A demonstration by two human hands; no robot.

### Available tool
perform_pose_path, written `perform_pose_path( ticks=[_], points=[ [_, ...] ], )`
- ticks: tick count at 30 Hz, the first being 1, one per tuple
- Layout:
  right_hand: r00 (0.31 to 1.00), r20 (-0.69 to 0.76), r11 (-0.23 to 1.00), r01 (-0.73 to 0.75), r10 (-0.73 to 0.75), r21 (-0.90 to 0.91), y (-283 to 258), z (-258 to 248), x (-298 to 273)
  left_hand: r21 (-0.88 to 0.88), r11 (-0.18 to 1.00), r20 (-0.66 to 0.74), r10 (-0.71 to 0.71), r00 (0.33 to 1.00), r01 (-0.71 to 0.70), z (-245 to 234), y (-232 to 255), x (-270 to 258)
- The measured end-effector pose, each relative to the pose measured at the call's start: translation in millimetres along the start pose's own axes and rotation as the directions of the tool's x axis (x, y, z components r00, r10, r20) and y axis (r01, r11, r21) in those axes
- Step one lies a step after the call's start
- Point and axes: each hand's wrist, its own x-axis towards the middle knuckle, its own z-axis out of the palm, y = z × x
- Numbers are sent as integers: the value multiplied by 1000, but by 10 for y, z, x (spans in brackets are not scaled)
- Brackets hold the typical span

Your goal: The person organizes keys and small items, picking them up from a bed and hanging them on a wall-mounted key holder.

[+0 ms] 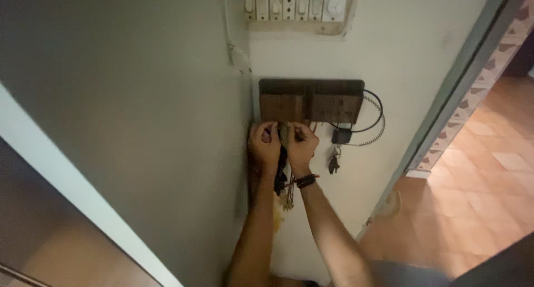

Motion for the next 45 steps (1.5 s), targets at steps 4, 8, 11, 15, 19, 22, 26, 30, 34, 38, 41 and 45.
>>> perform_pose_path(
  ticks=[4, 8, 11, 15, 19, 22, 26, 30, 34, 38, 41, 45],
  points=[
    [997, -58, 998, 44, -46, -40, 213, 97, 37, 63, 998, -69, 4, 998, 0, 154, -175, 66],
    [995, -74, 995, 61, -67, -82, 305, 155, 39, 21, 997, -144, 75, 987, -73, 280, -303, 81],
    [992, -46, 973, 104, -116, -205, 315, 146, 21, 170, 981, -89, -78, 993, 92, 272, -360, 87],
    [986, 38, 965, 165, -161, -202, 257, 63, -69, 39, 999, -46, -34, 998, 36, 164, -274, 35],
    [975, 83, 956, 219, -207, -196, 179, -35, -164, 60, 996, 34, -72, 997, 70, 2, -79, -73],
    [977, 127, 963, 195, -174, -186, 143, -123, -217, 148, 989, 48, 16, 999, -23, -119, 48, -194],
    [962, 250, 959, -31, 105, -281, 16, -295, -290, 205, 979, 90, -22, 996, 3, -220, 204, -289],
    [903, 425, 939, 97, 56, -331, -162, -592, -441, 285, 948, 185, -203, 962, 145, -364, 282, -407],
    [832, 555, 879, 255, 14, -404, -355, -1161, -802, 141, 987, 182, -101, 978, 75, -691, 344, -816],
    [654, 629, 880, -128, 421, -457, -366, -1713, -1447, 175, 931, 159, -346, 925, 319, -1197, 594, -1387],
    [600, 682, 905, -219, 419, -364, -156, -2126, -1988, 346, 892, 115, -349, 930, 292, -1577, 709, -1865],
    [379, 770, 846, -372, 513, -381, 179, -2509, -2632, 199, 894, 96, -426, 899, 402, -2132, 705, -2713]
  ],
)
